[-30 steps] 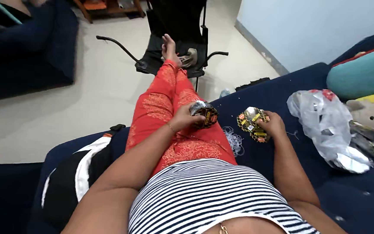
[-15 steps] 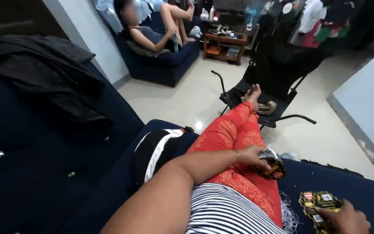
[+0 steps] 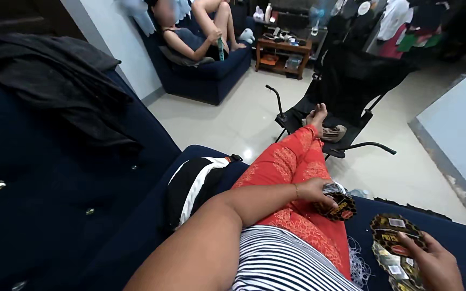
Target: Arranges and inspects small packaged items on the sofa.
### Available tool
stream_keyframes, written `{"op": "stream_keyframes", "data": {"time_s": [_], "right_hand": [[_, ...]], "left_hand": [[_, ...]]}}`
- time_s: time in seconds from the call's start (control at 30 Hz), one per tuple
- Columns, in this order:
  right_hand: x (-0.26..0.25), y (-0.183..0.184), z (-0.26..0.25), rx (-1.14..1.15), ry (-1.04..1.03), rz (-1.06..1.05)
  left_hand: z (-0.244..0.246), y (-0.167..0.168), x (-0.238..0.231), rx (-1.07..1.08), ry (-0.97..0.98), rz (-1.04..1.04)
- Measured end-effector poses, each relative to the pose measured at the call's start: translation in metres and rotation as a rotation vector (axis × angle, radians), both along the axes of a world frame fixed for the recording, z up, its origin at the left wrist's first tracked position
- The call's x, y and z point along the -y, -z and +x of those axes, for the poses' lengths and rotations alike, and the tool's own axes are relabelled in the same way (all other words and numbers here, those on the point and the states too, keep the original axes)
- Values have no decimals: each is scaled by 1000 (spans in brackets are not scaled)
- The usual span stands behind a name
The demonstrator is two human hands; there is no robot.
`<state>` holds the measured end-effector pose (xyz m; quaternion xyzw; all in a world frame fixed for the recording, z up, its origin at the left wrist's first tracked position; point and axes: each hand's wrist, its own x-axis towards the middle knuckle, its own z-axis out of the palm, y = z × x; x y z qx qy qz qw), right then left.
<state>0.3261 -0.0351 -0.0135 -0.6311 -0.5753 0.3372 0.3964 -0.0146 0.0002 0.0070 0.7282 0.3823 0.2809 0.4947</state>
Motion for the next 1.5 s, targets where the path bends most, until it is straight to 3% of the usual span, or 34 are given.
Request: {"op": "stream_keyframes", "data": {"time_s": [0.2,0.47,0.77,0.87,1.07,1.5], "right_hand": [[0,-24,-55,-348,-108,27],[-10,-16,-56,-449,-88,55],[-3,-14,-43,-489,-84,29],[2,-19,-44,-402,-184,29],[10,-37,-74,95,-340,86],[13,-29,-127,387,-146,294]], "left_hand": [[-5,-15,7,-13,-32,-30],[-2,12,-3,38,-92,-78],[-1,8,-2,58,-91,-86],[0,6,-2,55,-91,-94],[2,-1,4,-48,7,4],[7,5,4,-103,19,100]]}}
